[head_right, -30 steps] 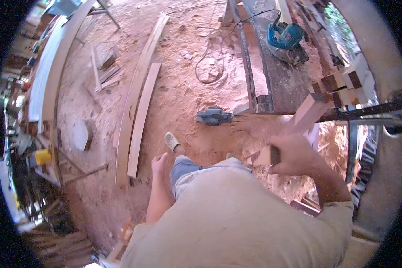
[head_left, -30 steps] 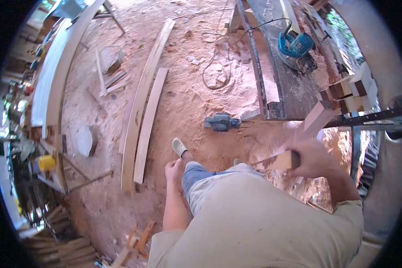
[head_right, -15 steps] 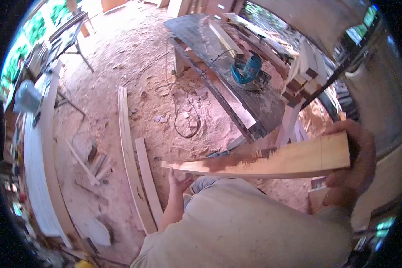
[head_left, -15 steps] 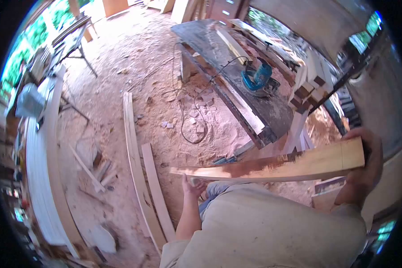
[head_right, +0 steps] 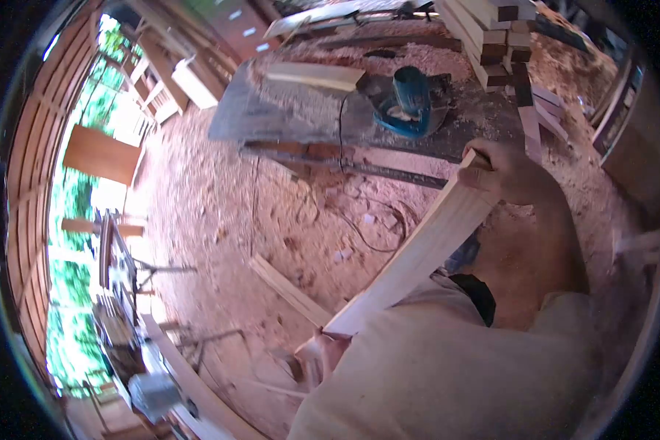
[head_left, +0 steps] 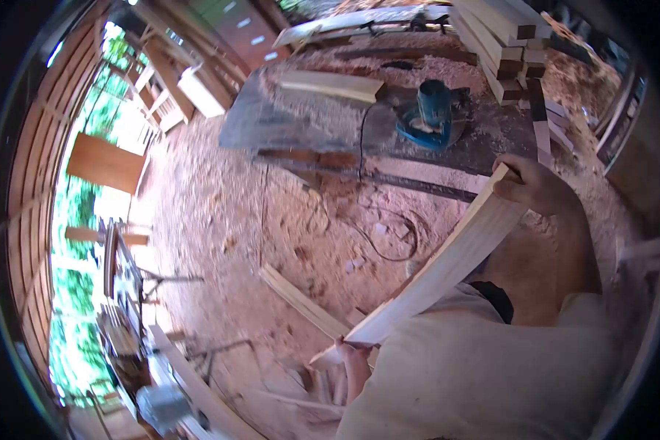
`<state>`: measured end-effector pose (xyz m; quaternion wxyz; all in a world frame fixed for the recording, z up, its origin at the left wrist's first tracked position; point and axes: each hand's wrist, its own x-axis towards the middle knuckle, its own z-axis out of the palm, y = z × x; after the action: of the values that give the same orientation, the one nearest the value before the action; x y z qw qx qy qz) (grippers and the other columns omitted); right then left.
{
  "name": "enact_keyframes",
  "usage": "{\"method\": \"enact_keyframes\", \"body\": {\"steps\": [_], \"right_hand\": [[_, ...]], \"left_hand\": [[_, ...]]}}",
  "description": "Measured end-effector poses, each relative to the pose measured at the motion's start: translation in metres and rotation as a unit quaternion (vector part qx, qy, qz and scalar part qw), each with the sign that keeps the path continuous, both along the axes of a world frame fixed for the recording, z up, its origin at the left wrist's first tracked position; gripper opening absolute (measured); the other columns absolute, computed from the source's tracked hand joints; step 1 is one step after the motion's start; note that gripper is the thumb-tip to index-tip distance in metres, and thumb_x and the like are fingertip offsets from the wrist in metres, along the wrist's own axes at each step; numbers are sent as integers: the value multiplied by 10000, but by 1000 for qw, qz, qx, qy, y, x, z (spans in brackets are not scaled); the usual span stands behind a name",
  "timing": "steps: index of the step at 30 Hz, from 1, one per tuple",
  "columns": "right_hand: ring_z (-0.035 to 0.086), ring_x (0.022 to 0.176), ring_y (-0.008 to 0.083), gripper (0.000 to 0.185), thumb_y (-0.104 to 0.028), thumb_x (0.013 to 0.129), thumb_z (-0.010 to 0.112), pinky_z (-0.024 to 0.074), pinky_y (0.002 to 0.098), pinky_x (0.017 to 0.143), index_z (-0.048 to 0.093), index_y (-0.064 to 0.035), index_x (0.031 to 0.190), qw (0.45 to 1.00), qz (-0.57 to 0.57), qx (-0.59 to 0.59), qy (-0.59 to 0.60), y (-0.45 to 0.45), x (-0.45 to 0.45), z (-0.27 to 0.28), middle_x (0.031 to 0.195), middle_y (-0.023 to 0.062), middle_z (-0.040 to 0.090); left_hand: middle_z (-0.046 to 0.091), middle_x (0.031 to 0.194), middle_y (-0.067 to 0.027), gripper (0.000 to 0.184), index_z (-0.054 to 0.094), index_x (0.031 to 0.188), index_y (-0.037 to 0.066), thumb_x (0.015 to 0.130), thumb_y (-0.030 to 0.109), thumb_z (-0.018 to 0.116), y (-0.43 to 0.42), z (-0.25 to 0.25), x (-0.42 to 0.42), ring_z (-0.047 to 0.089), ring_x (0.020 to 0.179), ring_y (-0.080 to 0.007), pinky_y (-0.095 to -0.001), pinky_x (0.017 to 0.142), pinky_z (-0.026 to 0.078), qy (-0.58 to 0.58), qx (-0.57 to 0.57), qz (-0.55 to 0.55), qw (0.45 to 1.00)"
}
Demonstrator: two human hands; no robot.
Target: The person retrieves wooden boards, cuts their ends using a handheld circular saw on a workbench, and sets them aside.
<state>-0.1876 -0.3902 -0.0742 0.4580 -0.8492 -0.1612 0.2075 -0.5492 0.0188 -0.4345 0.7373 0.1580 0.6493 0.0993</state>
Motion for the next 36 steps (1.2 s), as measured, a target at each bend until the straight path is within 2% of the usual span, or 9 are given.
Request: {"method": "enact_keyframes", "body": {"steps": [6,10,18,20,23,26,27,29,36], "right_hand": [[530,849,94,327,-341,911,640,430,267,746,605,-46,1048,965,-229,95,89,-9,-6,-49,889,12,566],[558,877,118,292,-329,904,647,439,272,770,640,-69,1037,901,-387,188,52,-44,-63,-117,920,14,590],[567,980,106,329,-288,880,660,444,288,861,667,-52,1109,644,-685,341,-10,99,-276,-307,1083,59,634],[565,977,119,366,-312,844,692,456,311,851,668,-49,1098,595,-752,282,8,216,-264,-194,1061,62,639],[584,938,161,475,-392,796,728,478,338,808,652,-40,1107,795,-533,-211,-198,251,-301,-296,1036,62,641],[541,1170,222,560,-418,891,602,431,329,990,558,-14,1277,543,-781,121,286,341,-217,-117,1262,170,575],[541,1170,222,560,-418,891,602,431,329,990,558,-14,1277,532,-788,116,285,353,-219,-138,1262,170,575],[616,1017,249,615,-514,840,648,500,360,874,623,0,1178,552,-797,75,235,377,-221,-203,1127,155,639],[628,794,201,623,-543,838,642,494,374,799,600,-19,1173,723,-608,167,280,402,-91,-266,863,86,672]], "left_hand": [[434,1416,-140,804,383,1406,110,772,591,502,81,46,102,408,1280,-371,-574,1036,327,-119,115,-299,940],[501,1266,-118,686,463,1286,125,732,495,629,198,-34,204,450,1179,-325,-549,991,378,-131,-155,-247,948],[518,1251,-146,690,478,1252,85,692,418,705,214,83,484,553,1049,-332,-483,783,507,-131,202,-471,848],[550,1208,-142,609,528,1202,80,698,362,719,262,37,538,565,1054,-328,-452,782,512,-183,121,-492,843],[570,1204,-152,561,572,1144,69,695,361,739,280,48,579,581,1042,-323,-423,765,517,-282,281,-603,691],[520,1308,-204,579,586,1121,31,717,430,697,315,58,611,577,1069,-387,-491,867,483,-122,566,-792,197],[520,1308,-204,579,586,1121,31,717,430,697,313,61,620,577,1069,-387,-491,867,483,-130,558,-797,191],[653,982,-230,540,562,1207,35,798,375,659,306,67,636,572,1030,-371,-552,771,468,65,442,-660,604],[518,1243,-211,546,598,1175,36,792,424,624,319,68,686,523,1128,-403,-595,887,405,133,675,-609,395]]}}
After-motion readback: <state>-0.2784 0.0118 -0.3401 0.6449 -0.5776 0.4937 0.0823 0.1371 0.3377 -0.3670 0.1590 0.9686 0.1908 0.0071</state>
